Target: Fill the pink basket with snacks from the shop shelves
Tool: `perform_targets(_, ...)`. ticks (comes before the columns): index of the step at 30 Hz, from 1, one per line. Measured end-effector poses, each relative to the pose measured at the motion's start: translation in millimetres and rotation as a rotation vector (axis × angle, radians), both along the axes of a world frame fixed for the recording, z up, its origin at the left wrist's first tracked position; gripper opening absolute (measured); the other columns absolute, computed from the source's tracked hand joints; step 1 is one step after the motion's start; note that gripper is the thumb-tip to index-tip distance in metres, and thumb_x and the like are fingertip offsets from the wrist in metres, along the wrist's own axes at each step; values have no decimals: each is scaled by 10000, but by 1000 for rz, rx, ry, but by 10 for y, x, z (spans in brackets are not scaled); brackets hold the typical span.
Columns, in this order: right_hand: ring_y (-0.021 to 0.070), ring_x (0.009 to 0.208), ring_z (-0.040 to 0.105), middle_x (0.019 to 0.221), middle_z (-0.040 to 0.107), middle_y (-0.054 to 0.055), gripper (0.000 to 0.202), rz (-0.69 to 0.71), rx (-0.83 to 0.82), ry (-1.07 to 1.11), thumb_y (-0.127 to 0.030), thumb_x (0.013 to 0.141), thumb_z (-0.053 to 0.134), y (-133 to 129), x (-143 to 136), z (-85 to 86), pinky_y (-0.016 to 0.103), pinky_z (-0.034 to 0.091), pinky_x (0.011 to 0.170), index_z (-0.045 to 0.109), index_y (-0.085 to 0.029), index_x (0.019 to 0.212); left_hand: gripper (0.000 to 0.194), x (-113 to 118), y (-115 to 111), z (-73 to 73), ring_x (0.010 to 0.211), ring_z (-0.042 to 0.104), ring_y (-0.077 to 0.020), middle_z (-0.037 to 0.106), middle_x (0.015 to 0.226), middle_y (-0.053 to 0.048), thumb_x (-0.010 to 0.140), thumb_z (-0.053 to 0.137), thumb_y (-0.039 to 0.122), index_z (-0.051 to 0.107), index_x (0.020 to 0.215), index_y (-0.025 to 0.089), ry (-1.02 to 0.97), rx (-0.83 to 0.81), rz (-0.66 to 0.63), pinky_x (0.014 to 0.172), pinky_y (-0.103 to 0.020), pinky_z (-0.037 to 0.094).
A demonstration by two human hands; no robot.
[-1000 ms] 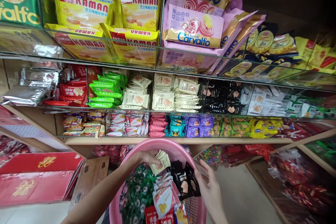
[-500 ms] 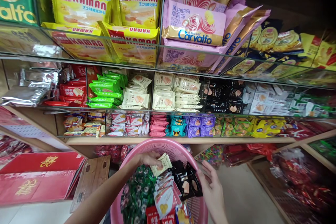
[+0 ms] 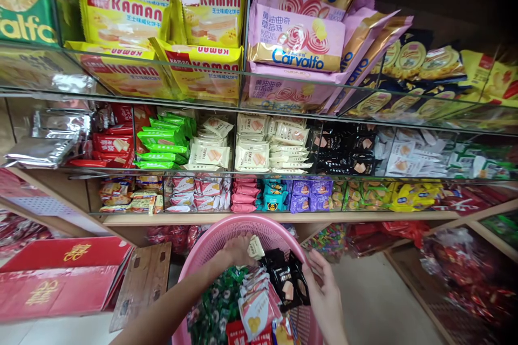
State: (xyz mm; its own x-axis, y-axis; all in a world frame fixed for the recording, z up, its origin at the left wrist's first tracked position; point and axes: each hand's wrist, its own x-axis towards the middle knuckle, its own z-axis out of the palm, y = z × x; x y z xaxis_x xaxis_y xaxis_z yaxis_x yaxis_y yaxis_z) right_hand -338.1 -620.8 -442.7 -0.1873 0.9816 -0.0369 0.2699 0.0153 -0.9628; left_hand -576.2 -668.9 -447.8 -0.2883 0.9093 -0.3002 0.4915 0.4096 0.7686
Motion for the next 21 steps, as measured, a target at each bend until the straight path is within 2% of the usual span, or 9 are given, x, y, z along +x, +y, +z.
perform_targets(2, 265, 1097, 554, 1201, 580, 135, 546, -1, -6, 12, -520, 745, 578, -6, 2, 1, 437, 429, 958, 483, -203, 1179, 675, 67, 7, -34, 1042, 553, -431, 628, 1068, -144, 478, 783, 242, 584, 1110, 111, 162, -77, -71, 906, -464, 401)
perform_targets(6, 266, 1087, 559, 1197, 579, 136, 556, -9, -16, 13, -535, 739, 576, -14, 25, -7, 438, 444, 943, 486, -204, 1177, 709, 89, -15, -44, 1069, 556, -394, 583, 1156, -222, 602, 682, 213, 448, 1263, 108, 375, -168, -217, 899, -496, 417)
perform_targets(10, 263, 1067, 571, 1178, 589, 137, 575, -6, -19, 4, -559, 739, 558, -11, 28, -36, 432, 456, 930, 484, -195, 1179, 698, 55, -65, -29, 1079, 556, -368, 572, 1191, -201, 647, 642, 275, 410, 1287, 122, 488, -193, -347, 895, -487, 444)
perform_targets(15, 257, 1051, 585, 1172, 601, 135, 572, -10, -10, 14, -553, 730, 567, -4, -13, -29, 422, 463, 930, 496, -191, 1168, 645, 50, -110, 38, 1020, 598, -340, 605, 1152, -158, 647, 609, 272, 440, 1257, 148, 554, -204, -473, 849, -458, 485)
perform_targets(21, 256, 1025, 608, 1129, 641, 124, 539, -15, 1, 49, -514, 721, 601, -15, -36, -17, 393, 504, 879, 524, -190, 1144, 628, 55, -97, 100, 976, 619, -319, 628, 1110, -134, 641, 632, 309, 460, 1228, 168, 597, -234, -496, 796, -420, 508)
